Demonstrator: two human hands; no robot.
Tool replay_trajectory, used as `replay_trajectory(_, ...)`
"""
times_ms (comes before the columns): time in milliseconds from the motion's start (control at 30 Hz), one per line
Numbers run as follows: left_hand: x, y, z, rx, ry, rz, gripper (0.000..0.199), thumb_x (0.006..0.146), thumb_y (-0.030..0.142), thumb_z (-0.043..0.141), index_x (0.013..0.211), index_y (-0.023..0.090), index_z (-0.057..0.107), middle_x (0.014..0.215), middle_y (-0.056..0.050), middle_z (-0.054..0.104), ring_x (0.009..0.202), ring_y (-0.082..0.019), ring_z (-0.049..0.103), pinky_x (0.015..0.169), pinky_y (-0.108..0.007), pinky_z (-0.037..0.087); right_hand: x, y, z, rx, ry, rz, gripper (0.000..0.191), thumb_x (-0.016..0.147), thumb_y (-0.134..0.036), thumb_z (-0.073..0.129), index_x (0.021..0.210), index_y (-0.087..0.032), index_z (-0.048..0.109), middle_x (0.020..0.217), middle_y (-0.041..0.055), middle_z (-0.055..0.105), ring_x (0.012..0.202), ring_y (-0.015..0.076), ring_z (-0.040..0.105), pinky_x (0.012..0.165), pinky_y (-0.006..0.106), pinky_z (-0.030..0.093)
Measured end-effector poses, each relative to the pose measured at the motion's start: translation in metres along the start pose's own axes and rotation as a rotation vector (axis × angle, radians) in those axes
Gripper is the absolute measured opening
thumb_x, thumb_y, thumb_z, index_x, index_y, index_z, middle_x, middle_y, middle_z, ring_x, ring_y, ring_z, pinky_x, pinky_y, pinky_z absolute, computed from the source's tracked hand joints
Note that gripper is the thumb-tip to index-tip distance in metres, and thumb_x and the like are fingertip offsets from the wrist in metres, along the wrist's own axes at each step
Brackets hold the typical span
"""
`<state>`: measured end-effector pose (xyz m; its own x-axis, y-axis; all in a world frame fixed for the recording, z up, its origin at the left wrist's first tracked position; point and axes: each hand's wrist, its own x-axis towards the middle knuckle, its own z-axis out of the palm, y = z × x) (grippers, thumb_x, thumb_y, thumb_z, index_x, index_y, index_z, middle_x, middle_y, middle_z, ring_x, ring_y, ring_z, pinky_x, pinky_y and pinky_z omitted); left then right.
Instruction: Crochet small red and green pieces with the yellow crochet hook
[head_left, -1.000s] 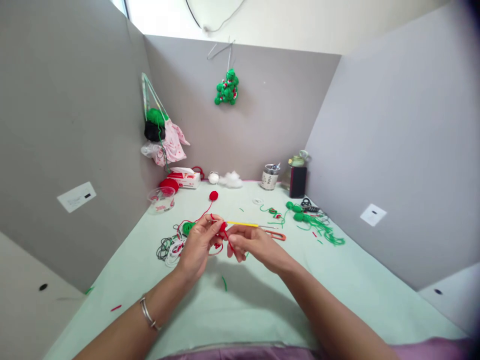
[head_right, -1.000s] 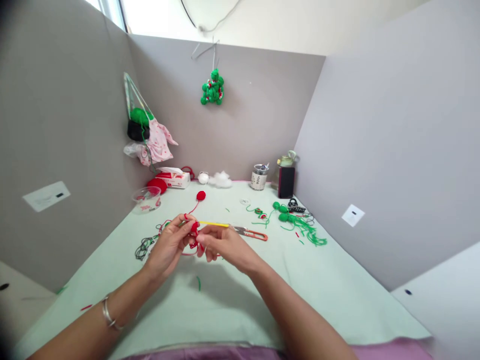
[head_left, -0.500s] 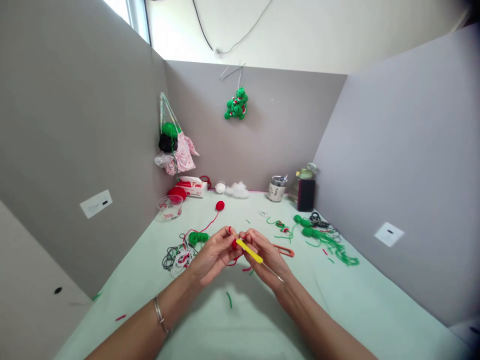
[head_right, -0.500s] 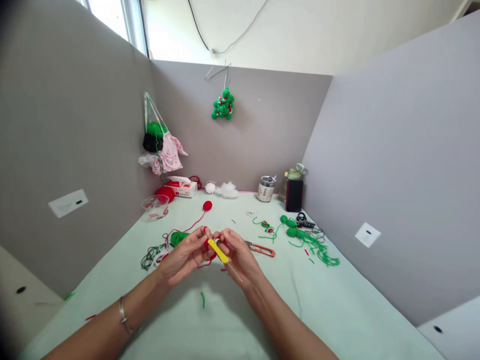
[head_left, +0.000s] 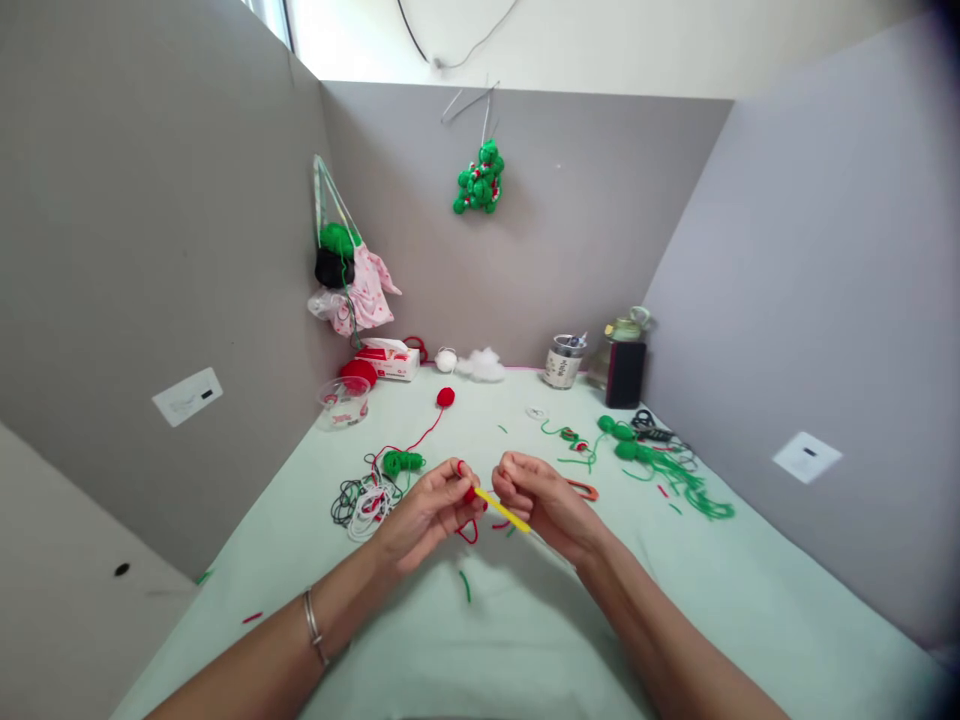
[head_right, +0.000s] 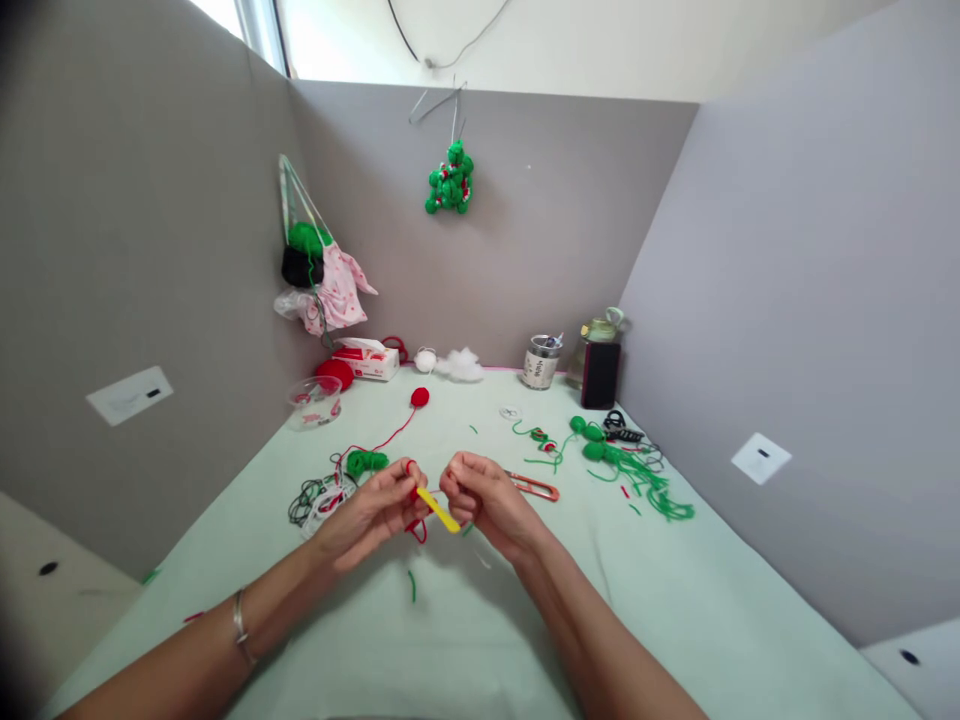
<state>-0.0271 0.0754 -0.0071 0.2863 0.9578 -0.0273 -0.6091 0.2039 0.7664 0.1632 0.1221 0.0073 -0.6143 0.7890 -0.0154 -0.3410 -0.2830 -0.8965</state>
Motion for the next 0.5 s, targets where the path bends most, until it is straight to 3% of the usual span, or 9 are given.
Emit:
replay_trajectory(200, 0.02, -0.009, -0.003, 0.009, 0.007, 0.013, 0.032, 0.079, 0.035, 0.095, 0.085, 0.016, 0.071, 0.094, -0.005, 0.07, 0.09, -0.015, 0.067, 0.089, -0.024, 0.056, 0.007, 0.009, -0.005, 0.031, 0.099, -0.041, 0.041, 0.076, -0.048, 0.091, 0.071, -0.018, 0.064, 0.066, -0.0024, 0.059, 0.055, 0.0075, 0.039, 0.053, 0.022, 0.035)
replay_trajectory(400, 0.022, -0.018, -0.009, 0.119, 0.027, -0.009, 0.033, 0.075, 0.035, 0.096, 0.082, 0.016, 0.069, 0.081, -0.001, 0.066, 0.073, -0.013, 0.062, 0.067, -0.023, 0.054, 0.008, 0.013, -0.008, 0.031, 0.163, -0.069, 0.04, 0.069, -0.047, 0.095, 0.072, -0.018, 0.067, 0.075, -0.0003, 0.066, 0.059, 0.0075, 0.05, 0.054, 0.021, 0.043)
replay_trajectory(500, 0.02, -0.023, -0.012, 0.18, 0.033, -0.008, 0.032, 0.074, 0.03, 0.095, 0.084, 0.018, 0.067, 0.081, 0.001, 0.066, 0.072, -0.013, 0.063, 0.066, -0.024, 0.055, 0.01, 0.017, -0.011, 0.0, 0.171, -0.096, 0.039, 0.072, -0.049, 0.093, 0.075, -0.019, 0.069, 0.077, 0.0002, 0.068, 0.06, 0.0079, 0.054, 0.058, 0.021, 0.047)
